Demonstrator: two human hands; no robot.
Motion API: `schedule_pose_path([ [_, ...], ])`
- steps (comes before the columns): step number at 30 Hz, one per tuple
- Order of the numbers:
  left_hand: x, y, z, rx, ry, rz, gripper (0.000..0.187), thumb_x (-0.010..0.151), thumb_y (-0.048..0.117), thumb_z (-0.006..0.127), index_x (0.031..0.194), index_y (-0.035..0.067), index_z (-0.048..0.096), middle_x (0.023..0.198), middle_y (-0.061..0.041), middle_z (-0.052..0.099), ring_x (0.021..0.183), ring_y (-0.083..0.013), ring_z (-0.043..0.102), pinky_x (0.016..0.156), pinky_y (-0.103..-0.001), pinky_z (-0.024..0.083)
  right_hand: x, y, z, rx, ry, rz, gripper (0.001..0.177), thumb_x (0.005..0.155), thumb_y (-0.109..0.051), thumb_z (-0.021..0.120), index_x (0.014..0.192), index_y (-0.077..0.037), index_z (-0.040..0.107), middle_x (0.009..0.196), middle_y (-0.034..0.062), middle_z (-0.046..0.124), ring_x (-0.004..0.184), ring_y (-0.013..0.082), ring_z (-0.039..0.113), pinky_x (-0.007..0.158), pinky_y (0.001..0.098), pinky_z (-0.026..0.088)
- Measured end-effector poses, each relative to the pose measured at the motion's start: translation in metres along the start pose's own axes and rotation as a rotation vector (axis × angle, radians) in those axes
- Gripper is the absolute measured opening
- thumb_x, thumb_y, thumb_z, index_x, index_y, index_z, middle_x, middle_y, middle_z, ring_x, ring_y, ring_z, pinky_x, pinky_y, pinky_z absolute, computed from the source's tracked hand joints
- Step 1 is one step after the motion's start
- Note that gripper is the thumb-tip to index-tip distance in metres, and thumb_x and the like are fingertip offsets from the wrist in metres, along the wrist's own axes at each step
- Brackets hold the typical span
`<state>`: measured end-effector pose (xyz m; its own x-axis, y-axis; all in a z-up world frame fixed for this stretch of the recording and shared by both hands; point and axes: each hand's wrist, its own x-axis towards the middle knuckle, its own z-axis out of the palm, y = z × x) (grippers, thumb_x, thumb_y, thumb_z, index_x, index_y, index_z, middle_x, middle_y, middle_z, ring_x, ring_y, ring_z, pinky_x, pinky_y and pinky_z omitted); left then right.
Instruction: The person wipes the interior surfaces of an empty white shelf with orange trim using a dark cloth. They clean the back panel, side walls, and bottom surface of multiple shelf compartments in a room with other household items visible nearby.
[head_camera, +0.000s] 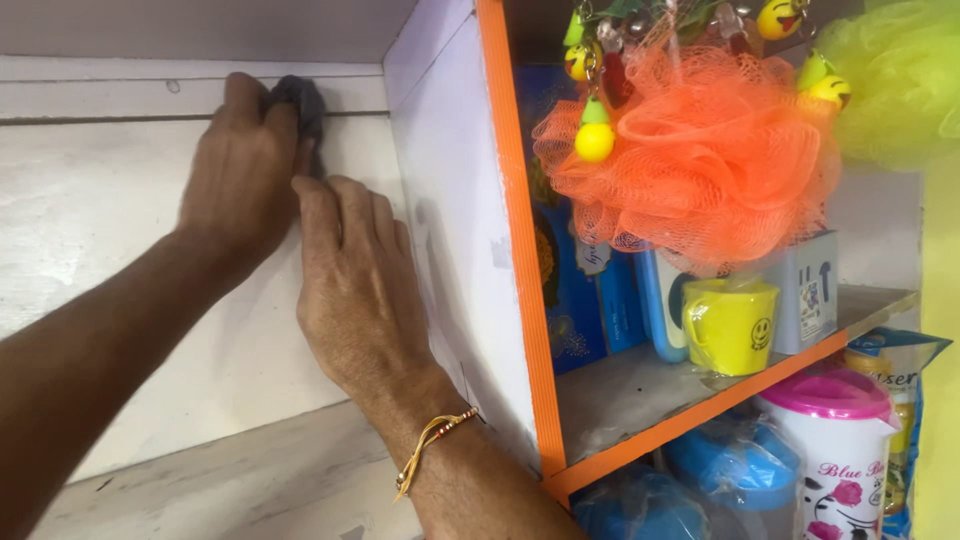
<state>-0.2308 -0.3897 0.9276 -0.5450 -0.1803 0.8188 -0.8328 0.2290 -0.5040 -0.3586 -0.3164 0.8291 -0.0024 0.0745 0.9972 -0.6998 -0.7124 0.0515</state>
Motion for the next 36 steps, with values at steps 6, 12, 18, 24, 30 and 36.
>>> schedule_pose_path([
  [6,-0.055,0.061,0.021,-1.139,-0.393,-0.105,0.031,0.089,0.013,0.070,0.115,0.000,0.059,0.118,-0.020,0.062,0.116,-0.0252,0.057,0.107,-0.040,0.048,0.001,-0.008,-0.004,0.066,0.080,-0.053,0.049,0.091,0.016,0.053,0.138,0.002,0.051,0.131,0.0185,0.057,0.122,0.0312,0.058,0.111,0.0417,0.050],
  [12,-0.047,-0.012,-0.019,0.416,-0.324,0.607,0.007,0.090,0.003,0.067,0.096,0.006,0.065,0.104,-0.014,0.070,0.098,-0.0229,0.069,0.088,-0.032,0.061,0.002,-0.009,-0.002,0.125,0.054,-0.100,0.037,0.093,0.012,0.058,0.128,0.000,0.058,0.126,0.0164,0.058,0.118,0.0308,0.059,0.106,0.0394,0.052],
  [18,-0.080,-0.039,-0.080,0.302,-0.098,0.192,0.017,0.093,0.009,0.072,0.106,0.000,0.069,0.104,-0.016,0.066,0.091,-0.0258,0.067,0.070,-0.030,0.060,-0.008,-0.010,0.009,0.229,-0.074,-0.166,0.012,0.094,0.004,0.063,0.104,-0.002,0.066,0.114,0.0080,0.059,0.109,0.0244,0.062,0.098,0.0357,0.058],
  [24,-0.102,-0.011,-0.120,-0.177,-0.488,-0.454,0.022,0.103,0.021,0.066,0.114,0.002,0.068,0.116,-0.012,0.069,0.095,-0.0249,0.074,0.087,-0.036,0.060,-0.007,-0.031,0.001,0.480,-0.409,-0.063,0.013,0.096,-0.005,0.067,0.109,-0.006,0.067,0.123,0.0061,0.059,0.102,0.0199,0.067,0.091,0.0314,0.060],
  [30,-0.130,0.001,-0.171,-0.718,-0.198,-0.704,0.048,0.095,0.019,0.063,0.137,0.001,0.049,0.125,-0.016,0.068,0.115,-0.0242,0.072,0.098,-0.036,0.060,0.002,-0.062,-0.011,0.699,-0.230,-0.221,0.030,0.090,-0.016,0.079,0.111,-0.002,0.062,0.124,0.0138,0.061,0.110,0.0302,0.067,0.092,0.0378,0.059],
  [36,-0.181,-0.029,-0.196,-0.566,-0.334,-0.514,0.052,0.095,0.013,0.063,0.143,0.000,0.046,0.129,-0.019,0.064,0.119,-0.0295,0.065,0.098,-0.042,0.056,0.016,-0.080,0.021,0.430,-0.411,-0.234,0.025,0.092,-0.007,0.074,0.116,-0.003,0.070,0.104,0.0120,0.065,0.089,0.0259,0.072,0.076,0.0347,0.062],
])
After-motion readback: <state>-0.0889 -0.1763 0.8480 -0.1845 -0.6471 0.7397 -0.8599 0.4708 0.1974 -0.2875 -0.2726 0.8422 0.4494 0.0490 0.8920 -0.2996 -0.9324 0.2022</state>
